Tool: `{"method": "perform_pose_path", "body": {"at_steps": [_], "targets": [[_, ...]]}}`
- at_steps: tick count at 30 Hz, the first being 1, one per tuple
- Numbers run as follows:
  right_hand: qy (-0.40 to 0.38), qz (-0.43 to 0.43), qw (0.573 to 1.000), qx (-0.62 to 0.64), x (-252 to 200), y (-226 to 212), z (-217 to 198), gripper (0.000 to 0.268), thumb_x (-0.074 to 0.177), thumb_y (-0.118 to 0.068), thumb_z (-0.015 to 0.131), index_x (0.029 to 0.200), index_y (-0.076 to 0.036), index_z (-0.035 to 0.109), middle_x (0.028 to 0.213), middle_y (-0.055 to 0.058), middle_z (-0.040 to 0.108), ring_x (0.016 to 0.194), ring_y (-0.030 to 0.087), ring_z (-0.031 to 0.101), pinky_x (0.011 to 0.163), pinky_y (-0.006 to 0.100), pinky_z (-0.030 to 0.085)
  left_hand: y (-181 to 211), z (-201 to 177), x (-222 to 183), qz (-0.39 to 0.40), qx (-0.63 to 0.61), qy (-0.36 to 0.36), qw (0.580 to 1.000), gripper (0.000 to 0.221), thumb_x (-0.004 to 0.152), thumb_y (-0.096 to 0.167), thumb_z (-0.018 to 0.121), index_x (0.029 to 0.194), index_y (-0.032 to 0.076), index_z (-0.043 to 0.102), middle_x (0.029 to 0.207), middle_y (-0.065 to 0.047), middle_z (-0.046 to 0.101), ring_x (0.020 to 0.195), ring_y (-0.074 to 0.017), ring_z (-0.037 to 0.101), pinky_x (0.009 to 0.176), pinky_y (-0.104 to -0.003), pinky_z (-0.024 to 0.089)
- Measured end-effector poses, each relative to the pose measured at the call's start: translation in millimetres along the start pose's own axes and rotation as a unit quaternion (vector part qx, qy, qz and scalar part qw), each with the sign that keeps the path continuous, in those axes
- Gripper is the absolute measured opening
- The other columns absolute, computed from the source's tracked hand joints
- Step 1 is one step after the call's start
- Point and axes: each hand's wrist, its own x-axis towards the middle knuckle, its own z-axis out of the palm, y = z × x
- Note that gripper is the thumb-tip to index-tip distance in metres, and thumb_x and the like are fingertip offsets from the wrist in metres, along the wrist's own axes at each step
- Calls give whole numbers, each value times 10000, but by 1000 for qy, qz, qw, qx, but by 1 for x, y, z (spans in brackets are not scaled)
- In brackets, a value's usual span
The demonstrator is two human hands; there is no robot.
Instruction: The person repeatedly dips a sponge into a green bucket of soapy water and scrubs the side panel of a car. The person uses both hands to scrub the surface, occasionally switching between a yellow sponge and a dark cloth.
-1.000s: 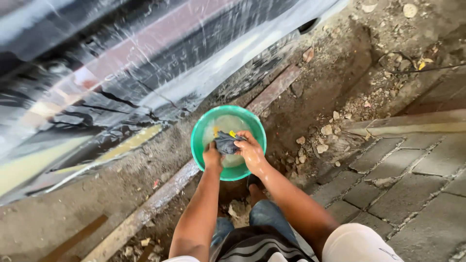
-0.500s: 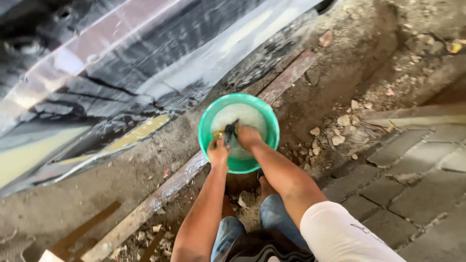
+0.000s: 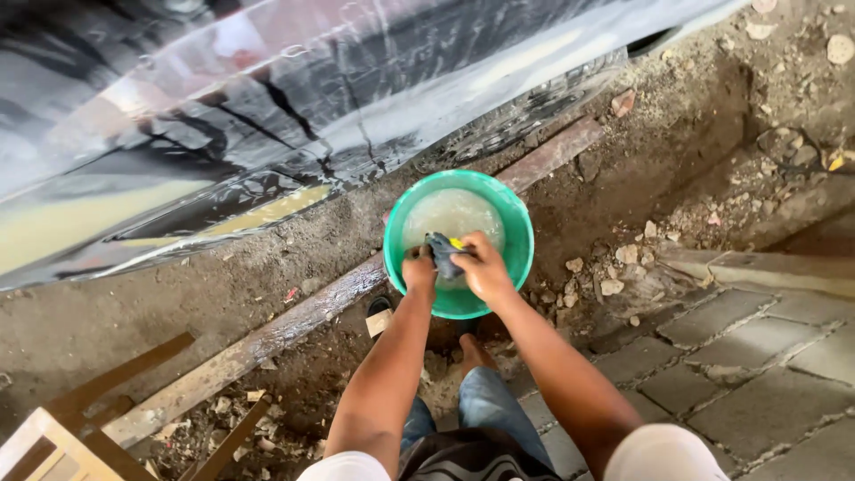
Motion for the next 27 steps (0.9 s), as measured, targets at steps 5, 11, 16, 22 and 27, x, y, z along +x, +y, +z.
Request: {"method": "perform_pose_path", "body": {"at_steps": [5,11,16,22,27], "targets": [[114,38,986,118,30,53,-16,309,904,-94,727,1153,-58,547,1038,82,590,962,213,588,826,370,491,-107,94,88,196,499,-154,830,231,1001,224,605,1120,89,751,1032,-126,793,916,-284,751,762,-452,562],[6,132,923,-361,81,48,5,418,878,-191,702,1257,-93,555,1172,222,695,1119,382,661,966,471,504,-28,40,32,-72,-63,-4,995,362,963,397,638,1106,67,675,1035,-166,749,919,-354,717,768,-458,543],[-64,130,911,-386,94,95,12,356,891,-178,676,1214,-73,568,1183,220,680,1125,371,653,959,450,510,-28,36,21,-60,-87,1,994,357,948,372,650,1094,49,685,1062,-194,745,970,-375,696,823,-453,517],[-49,69,948,-306,70,92,-16,278,916,-139,668,1169,-63,582,1142,191,692,1068,314,678,918,423,533,23,0,-14,-33,-111,41,992,340,957,356,652,1046,31,705,1017,-206,744,939,-386,693,820,-461,517],[1,121,989,89,-11,-116,-39,205,955,-87,608,1144,-167,604,1146,80,651,985,226,662,769,427,545,16,10,-17,42,-133,140,980,315,938,312,662,983,4,712,946,-211,748,890,-387,712,806,-460,537]]}}
